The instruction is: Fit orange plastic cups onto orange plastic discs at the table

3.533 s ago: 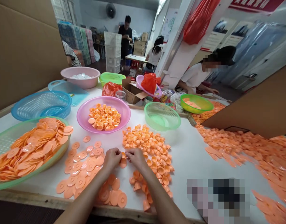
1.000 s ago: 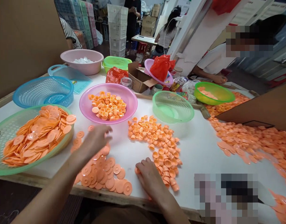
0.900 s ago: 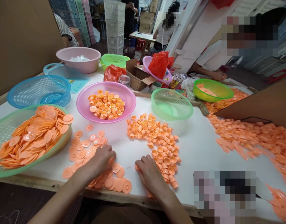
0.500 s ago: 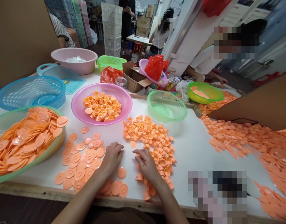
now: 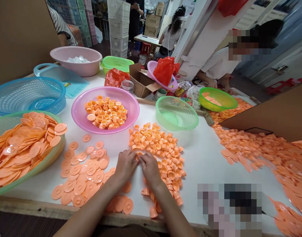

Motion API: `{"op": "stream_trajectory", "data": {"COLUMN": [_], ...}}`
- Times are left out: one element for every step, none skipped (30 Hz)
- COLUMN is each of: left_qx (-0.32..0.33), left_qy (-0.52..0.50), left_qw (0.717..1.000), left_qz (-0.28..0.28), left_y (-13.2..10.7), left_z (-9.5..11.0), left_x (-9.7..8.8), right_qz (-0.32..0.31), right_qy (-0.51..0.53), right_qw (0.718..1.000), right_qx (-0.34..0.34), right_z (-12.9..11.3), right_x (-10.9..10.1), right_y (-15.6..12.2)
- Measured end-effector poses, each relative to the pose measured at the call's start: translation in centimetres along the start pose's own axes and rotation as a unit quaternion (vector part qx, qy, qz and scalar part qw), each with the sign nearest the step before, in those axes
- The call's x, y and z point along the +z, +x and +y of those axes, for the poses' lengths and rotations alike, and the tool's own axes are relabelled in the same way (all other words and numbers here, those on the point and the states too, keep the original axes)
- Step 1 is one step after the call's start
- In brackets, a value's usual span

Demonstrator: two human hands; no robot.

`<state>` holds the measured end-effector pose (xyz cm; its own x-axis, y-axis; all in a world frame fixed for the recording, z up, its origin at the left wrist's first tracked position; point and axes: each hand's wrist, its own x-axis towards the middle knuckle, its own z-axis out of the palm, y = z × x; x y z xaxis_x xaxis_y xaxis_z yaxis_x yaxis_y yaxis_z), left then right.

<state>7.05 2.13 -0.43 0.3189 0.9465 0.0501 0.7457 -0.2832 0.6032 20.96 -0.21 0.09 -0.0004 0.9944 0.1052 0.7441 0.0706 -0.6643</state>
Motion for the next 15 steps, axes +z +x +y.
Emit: {"op": "stream_trajectory", "data": {"left_qx": [-0.002, -0.008, -0.017, -0.027, -0.038, -0.051, -0.064, -0.076, -0.085, -0.092, -0.099, -0.102, -0.105, -0.11, -0.113], "left_qy": [-0.01, -0.016, -0.019, -0.022, -0.032, -0.053, -0.084, -0.118, -0.149, -0.171, -0.181, -0.181, -0.177, -0.175, -0.173], "left_qw": [1.0, 1.0, 1.0, 0.999, 0.999, 0.997, 0.994, 0.99, 0.985, 0.98, 0.978, 0.977, 0.977, 0.977, 0.977], "left_qz": [-0.001, -0.001, 0.0, 0.001, -0.002, -0.008, -0.017, -0.025, -0.033, -0.039, -0.042, -0.046, -0.049, -0.053, -0.054], "left_y": [-0.5, -1.0, -1.4, -1.6, -1.7, -1.7, -1.4, -1.0, -0.5, 0.0, 0.5, 0.9, 1.1, 1.2, 1.1], "left_z": [-0.2, -0.5, -0.7, -0.8, -1.0, -1.1, -1.1, -1.2, -1.2, -1.1, -1.1, -1.0, -1.0, -0.9, -0.9], "left_x": [-0.1, -0.2, -0.3, -0.5, -0.7, -0.9, -1.2, -1.4, -1.5, -1.6, -1.7, -1.6, -1.5, -1.4, -1.2], "right_qz": [-0.017, -0.031, -0.042, -0.05, -0.055, -0.058, -0.059, -0.06, -0.06, -0.06, -0.058, -0.056, -0.053, -0.049, -0.043], "right_qy": [-0.005, -0.009, -0.011, -0.01, -0.007, -0.006, -0.008, -0.016, -0.028, -0.044, -0.061, -0.078, -0.095, -0.112, -0.129], "right_qw": [1.0, 0.999, 0.999, 0.998, 0.998, 0.997, 0.997, 0.997, 0.997, 0.996, 0.996, 0.994, 0.993, 0.991, 0.988], "right_qx": [-0.012, -0.022, -0.03, -0.036, -0.04, -0.041, -0.041, -0.039, -0.039, -0.04, -0.044, -0.049, -0.054, -0.06, -0.067], "right_z": [-0.2, -0.3, -0.4, -0.4, -0.5, -0.5, -0.4, -0.4, -0.4, -0.4, -0.4, -0.4, -0.4, -0.3, -0.3], "right_x": [0.1, 0.2, 0.2, 0.3, 0.3, 0.4, 0.4, 0.5, 0.5, 0.6, 0.6, 0.7, 0.8, 1.0, 1.2], "right_y": [-0.4, -0.9, -1.3, -1.6, -1.8, -2.0, -2.0, -2.0, -2.0, -2.0, -2.0, -2.0, -2.0, -2.1, -2.2]}}
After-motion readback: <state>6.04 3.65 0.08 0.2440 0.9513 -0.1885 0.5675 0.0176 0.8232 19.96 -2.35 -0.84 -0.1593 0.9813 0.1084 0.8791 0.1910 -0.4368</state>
